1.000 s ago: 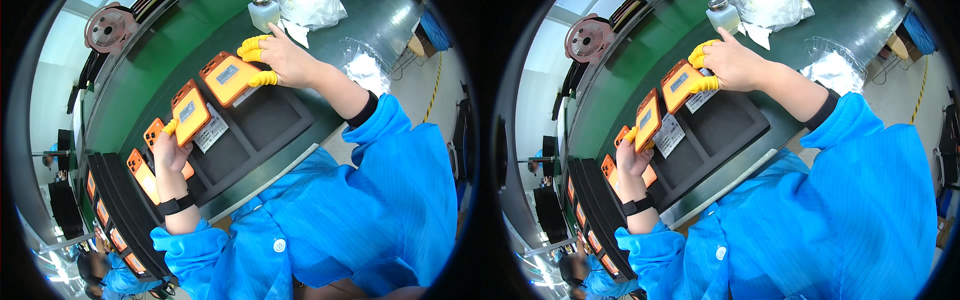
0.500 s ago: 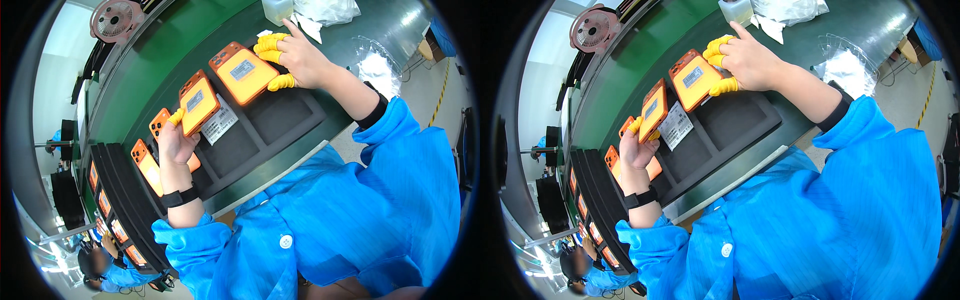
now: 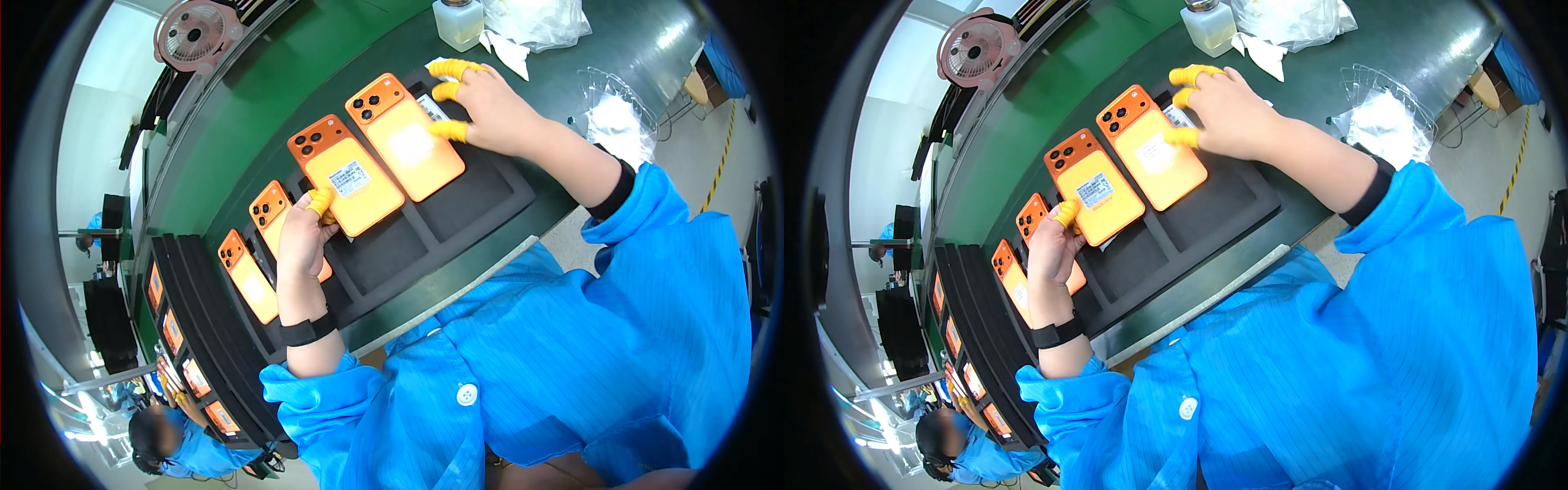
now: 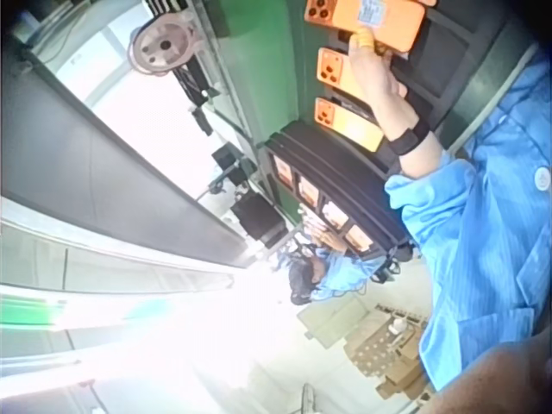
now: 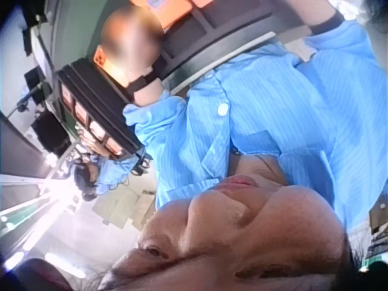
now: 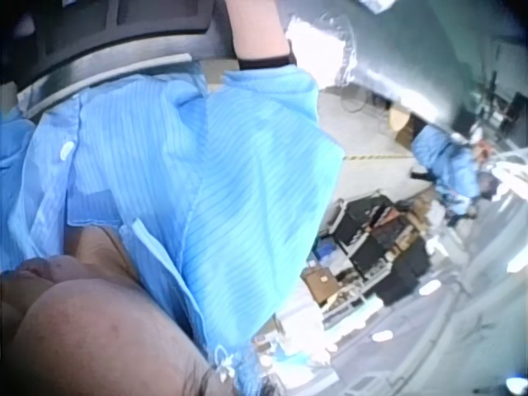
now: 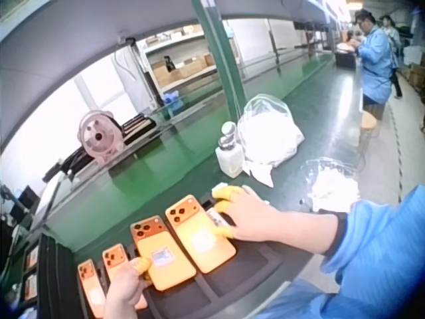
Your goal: Cleaning and inspecting smartphone back covers on an assembly line.
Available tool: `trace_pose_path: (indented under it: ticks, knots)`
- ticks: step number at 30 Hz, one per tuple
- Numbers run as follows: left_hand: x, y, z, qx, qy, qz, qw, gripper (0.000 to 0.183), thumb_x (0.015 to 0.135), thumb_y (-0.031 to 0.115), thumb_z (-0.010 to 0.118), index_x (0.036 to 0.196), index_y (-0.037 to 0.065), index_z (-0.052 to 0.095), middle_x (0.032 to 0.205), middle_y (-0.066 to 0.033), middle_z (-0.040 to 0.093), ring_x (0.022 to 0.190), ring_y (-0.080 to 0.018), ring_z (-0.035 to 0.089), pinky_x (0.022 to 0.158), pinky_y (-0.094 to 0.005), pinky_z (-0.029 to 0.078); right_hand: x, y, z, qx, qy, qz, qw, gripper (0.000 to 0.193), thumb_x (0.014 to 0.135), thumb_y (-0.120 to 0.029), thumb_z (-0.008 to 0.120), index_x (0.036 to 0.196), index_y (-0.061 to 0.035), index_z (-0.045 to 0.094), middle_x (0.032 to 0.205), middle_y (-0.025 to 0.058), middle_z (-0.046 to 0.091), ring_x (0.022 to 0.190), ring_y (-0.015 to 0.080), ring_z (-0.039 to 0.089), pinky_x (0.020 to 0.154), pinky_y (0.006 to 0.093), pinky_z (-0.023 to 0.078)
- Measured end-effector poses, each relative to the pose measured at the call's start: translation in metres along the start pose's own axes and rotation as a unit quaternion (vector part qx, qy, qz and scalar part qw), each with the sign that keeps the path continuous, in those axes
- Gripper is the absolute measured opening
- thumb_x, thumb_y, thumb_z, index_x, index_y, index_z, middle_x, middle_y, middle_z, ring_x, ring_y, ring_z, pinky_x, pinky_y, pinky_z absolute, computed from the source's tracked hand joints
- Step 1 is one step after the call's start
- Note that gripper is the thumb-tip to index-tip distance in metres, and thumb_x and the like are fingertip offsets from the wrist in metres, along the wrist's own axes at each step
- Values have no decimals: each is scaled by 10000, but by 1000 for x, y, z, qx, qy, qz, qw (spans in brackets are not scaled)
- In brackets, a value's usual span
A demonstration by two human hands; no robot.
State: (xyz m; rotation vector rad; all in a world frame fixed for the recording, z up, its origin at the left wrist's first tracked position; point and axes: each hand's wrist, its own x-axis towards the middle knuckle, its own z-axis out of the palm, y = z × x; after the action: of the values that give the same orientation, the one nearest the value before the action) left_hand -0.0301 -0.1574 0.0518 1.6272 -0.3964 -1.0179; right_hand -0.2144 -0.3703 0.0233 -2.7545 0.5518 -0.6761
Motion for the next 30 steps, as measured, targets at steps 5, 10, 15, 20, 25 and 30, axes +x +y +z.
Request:
trace_pose_path:
  ticks: [5, 10, 15, 20, 25, 30]
  knots:
    - [-2, -3, -4, 88, 39, 34, 995, 191, 878, 188, 470, 973, 40, 544, 857, -6, 560, 741, -76, 502, 659, -207, 396, 21, -13, 18, -27, -126, 119, 984, 441, 694, -367, 655, 1013, -67, 603, 1242, 78, 427, 1138, 248, 389, 946, 438, 252]
    - [-8, -14, -11, 142, 54, 111, 982, 190, 864, 74, 480, 1019, -19, 541, 865, 3, 561, 717, -53, 457, 634, -189, 359, 23, -12, 18, 111, -88, 130, 981, 423, 644, -297, 713, 978, -64, 598, 1257, 102, 402, 1179, 306, 335, 971, 444, 246]
    - [-31, -27, -7, 225, 96, 202, 948, 188, 850, 68, 488, 1016, -4, 540, 918, -46, 577, 840, -110, 510, 767, -234, 394, -1, 3, 24, 247, 70, 39, 966, 436, 617, -225, 744, 931, -39, 506, 1270, 175, 363, 1224, 333, 276, 991, 409, 236]
    - [-46, -44, -11, 321, 117, 326, 882, 139, 767, 56, 585, 889, -8, 567, 874, -135, 531, 828, -283, 511, 732, -321, 402, -22, -13, 0, 283, 104, -16, 953, 443, 624, -219, 742, 942, -44, 488, 1237, 138, 394, 1196, 322, 306, 979, 413, 260]
    - [-52, -43, -9, 375, 112, 357, 848, 143, 742, 35, 582, 878, -6, 568, 926, -152, 542, 897, -326, 500, 779, -355, 400, -30, -9, 3, 274, 124, -50, 952, 441, 649, -250, 728, 969, -56, 495, 1227, 120, 407, 1209, 310, 296, 992, 418, 254]
    - [-50, -41, -7, 405, 129, 382, 820, 111, 749, 48, 578, 839, -13, 553, 869, -158, 533, 850, -336, 489, 739, -368, 403, -26, -6, 6, 243, 133, -77, 958, 481, 645, -276, 726, 992, -52, 482, 1224, 123, 412, 1207, 318, 303, 987, 423, 257]
